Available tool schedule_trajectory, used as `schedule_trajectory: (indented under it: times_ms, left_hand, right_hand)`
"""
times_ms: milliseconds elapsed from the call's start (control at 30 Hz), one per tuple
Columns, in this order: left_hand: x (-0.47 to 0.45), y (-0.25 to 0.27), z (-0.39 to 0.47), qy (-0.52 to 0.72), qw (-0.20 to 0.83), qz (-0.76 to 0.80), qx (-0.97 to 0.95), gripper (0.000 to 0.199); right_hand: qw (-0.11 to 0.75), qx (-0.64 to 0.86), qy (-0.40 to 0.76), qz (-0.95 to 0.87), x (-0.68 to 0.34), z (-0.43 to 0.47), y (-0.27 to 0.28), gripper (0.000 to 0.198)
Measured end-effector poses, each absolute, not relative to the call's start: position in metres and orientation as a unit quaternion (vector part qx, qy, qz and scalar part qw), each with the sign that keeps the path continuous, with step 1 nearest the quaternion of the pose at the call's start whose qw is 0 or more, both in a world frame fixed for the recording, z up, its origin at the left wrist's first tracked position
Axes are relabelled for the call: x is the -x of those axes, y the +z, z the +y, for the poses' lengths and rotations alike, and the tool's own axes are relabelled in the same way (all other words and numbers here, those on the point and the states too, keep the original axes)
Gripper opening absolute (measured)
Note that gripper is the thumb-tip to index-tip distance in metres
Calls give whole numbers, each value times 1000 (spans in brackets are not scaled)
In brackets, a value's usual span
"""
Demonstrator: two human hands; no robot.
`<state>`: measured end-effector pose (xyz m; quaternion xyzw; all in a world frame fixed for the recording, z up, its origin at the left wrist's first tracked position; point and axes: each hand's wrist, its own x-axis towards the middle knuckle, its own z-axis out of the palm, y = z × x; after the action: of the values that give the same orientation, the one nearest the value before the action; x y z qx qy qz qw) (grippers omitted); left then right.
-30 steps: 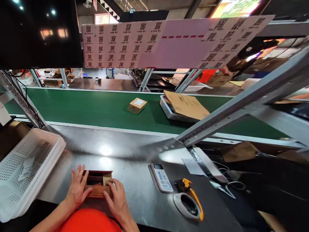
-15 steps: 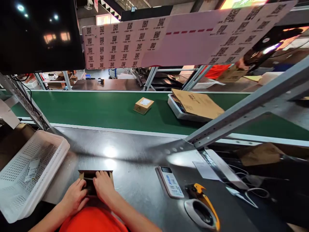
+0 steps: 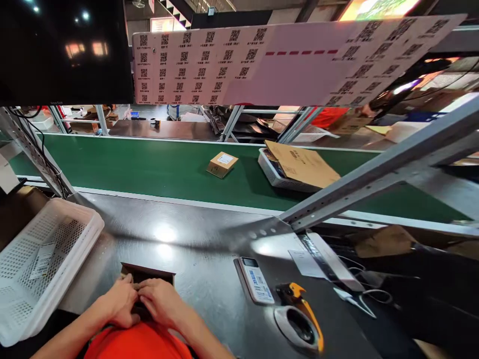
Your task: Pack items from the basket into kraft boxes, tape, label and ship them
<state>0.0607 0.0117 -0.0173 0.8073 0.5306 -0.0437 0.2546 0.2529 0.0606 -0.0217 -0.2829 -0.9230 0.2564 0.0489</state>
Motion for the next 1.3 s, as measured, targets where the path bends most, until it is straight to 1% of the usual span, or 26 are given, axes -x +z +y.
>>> schedule_trajectory:
  times_ms: [67, 100, 133, 167, 200, 300, 367, 400, 467, 500, 567, 600, 633, 667, 733, 767, 800, 833, 900, 967, 1000, 1067, 1133, 1233, 1300]
  left_hand:
    - [-65, -19, 16, -76, 262, 522, -808, 36]
    - [-67, -19, 17, -94, 265, 521, -806, 37]
    - [-69, -19, 19, -111, 269, 523, -801, 38]
    - [-71, -18, 20, -123, 276, 526, -795, 39]
    - [-72, -17, 22, -132, 287, 528, -788, 40]
    - [-75, -10, 27, -145, 323, 530, -771, 46]
    - [-74, -8, 30, -153, 329, 524, -771, 52]
    - [-74, -10, 30, -153, 317, 524, -775, 56]
    - [-71, -21, 31, -124, 256, 536, -795, 61]
    - [-68, -30, 31, -89, 209, 539, -811, 57]
    - [-62, -51, 31, 19, 92, 529, -843, 38]
    - [-59, -61, 32, 80, 29, 516, -852, 32]
    - [-56, -71, 32, 136, -30, 504, -852, 32]
    - [-53, -79, 31, 178, -78, 502, -843, 38]
    - [-50, -91, 25, 217, -129, 526, -812, 63]
    - [-48, -95, 20, 219, -133, 541, -801, 73]
    - [-46, -98, 12, 214, -127, 549, -798, 76]
    - [-43, -100, 4, 208, -119, 546, -803, 74]
    - [-34, -106, -12, 194, -95, 518, -828, 68]
    - [-23, -113, -23, 202, -63, 492, -845, 70]
    - [-18, -117, -24, 219, -42, 494, -840, 72]
    - [-12, -128, -21, 273, -8, 521, -809, 76]
    - [-12, -138, -13, 321, 5, 537, -780, 76]
    - [-18, -149, -2, 326, 6, 503, -801, 73]
    - [-19, -152, 5, 311, 8, 479, -821, 72]
  right_hand:
    - [180, 376, 238, -877, -282, 48, -24, 36]
    - [229, 426, 223, -846, -295, 41, -27, 38]
    - [253, 460, 217, -823, -306, 33, -32, 39]
    - [245, 471, 222, -818, -315, 27, -36, 39]
    - [218, 463, 239, -825, -320, 21, -40, 38]
    - [111, 411, 295, -855, -317, 14, -39, 25]
    - [77, 414, 311, -852, -308, 20, -33, 15]
    - [72, 415, 322, -848, -303, 25, -31, 14]
    - [93, 425, 334, -836, -298, 33, -35, 18]
    - [119, 438, 330, -828, -297, 34, -42, 19]
    - [196, 478, 296, -803, -295, 33, -65, 17]
    - [241, 505, 270, -784, -294, 31, -80, 23]
    - [285, 531, 241, -761, -293, 28, -95, 35]
    - [320, 554, 211, -739, -292, 25, -108, 51]
    - [359, 591, 158, -705, -291, 20, -127, 79]
    - [363, 595, 135, -704, -291, 19, -132, 89]
    - [357, 584, 118, -719, -292, 19, -134, 94]
    - [341, 561, 108, -746, -293, 19, -133, 94]
    - [282, 485, 114, -820, -297, 20, -127, 89]
    - [224, 415, 133, -872, -301, 20, -123, 85]
    - [212, 394, 140, -884, -302, 19, -123, 89]
    - [225, 393, 145, -880, -301, 16, -125, 97]
    - [263, 417, 147, -858, -296, 12, -132, 103]
    - [311, 451, 153, -822, -283, 10, -142, 107]
    - [316, 444, 165, -822, -280, 15, -145, 109]
